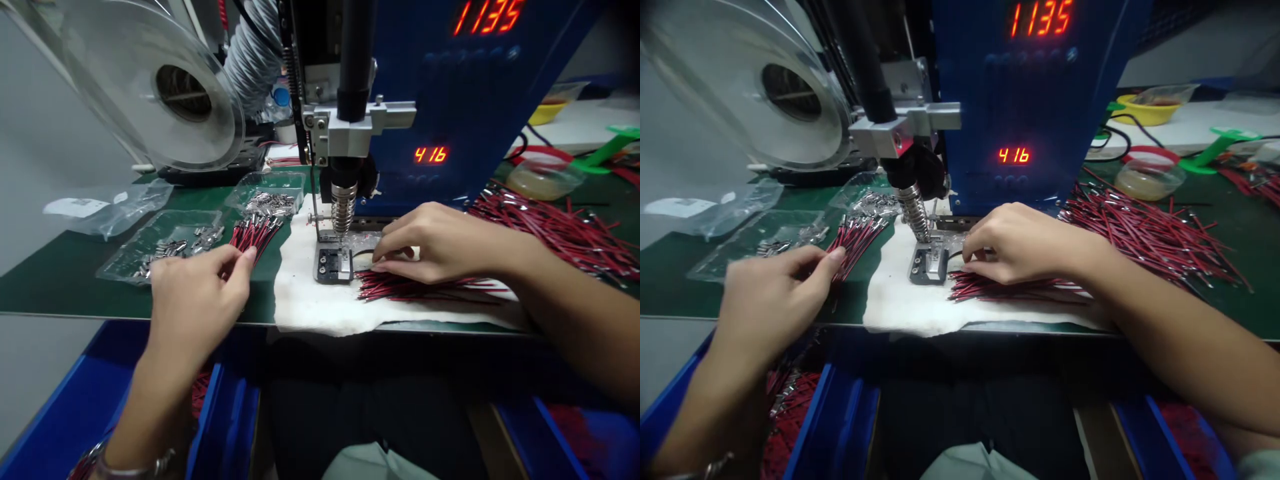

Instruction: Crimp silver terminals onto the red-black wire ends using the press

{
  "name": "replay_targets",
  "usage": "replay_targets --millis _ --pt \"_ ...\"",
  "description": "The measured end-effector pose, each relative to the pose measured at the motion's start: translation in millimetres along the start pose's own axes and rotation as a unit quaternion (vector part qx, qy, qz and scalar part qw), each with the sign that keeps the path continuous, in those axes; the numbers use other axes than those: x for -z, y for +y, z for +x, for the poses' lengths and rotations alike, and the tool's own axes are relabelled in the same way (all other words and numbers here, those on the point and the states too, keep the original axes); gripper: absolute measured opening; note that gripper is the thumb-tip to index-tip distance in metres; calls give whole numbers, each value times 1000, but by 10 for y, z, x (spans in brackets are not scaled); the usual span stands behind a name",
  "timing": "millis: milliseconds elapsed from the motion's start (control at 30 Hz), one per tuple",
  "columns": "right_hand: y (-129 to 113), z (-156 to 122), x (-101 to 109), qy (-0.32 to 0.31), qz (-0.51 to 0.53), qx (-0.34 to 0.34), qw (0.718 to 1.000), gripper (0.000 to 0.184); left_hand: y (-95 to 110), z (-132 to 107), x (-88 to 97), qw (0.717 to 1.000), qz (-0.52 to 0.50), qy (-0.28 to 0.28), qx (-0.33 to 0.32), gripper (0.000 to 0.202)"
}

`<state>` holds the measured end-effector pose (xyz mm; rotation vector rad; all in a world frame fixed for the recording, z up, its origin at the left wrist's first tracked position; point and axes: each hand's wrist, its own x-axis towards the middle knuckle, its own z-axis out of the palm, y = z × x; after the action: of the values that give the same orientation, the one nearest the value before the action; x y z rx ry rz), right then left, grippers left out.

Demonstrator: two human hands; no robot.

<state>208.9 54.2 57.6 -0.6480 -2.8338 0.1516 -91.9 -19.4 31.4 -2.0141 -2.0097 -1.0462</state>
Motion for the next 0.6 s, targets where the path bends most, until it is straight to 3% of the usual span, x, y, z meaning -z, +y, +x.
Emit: replay_targets --millis 167,367,467,600 --pt "-27 14 -27 -47 -8 -5 999 14 -123 234 -37 999 34 -7 -32 34" --pt "-6 11 -66 -42 -19 2 999 16 -215 328 -152 990 139 -24 -25 44" --pt "-12 13 -62 -43 -19 8 999 16 -260 217 -85 988 154 8 -20 48" --pt "-8 -4 -62 -42 -27 2 999 16 -316 -115 53 983 173 38 -52 46"
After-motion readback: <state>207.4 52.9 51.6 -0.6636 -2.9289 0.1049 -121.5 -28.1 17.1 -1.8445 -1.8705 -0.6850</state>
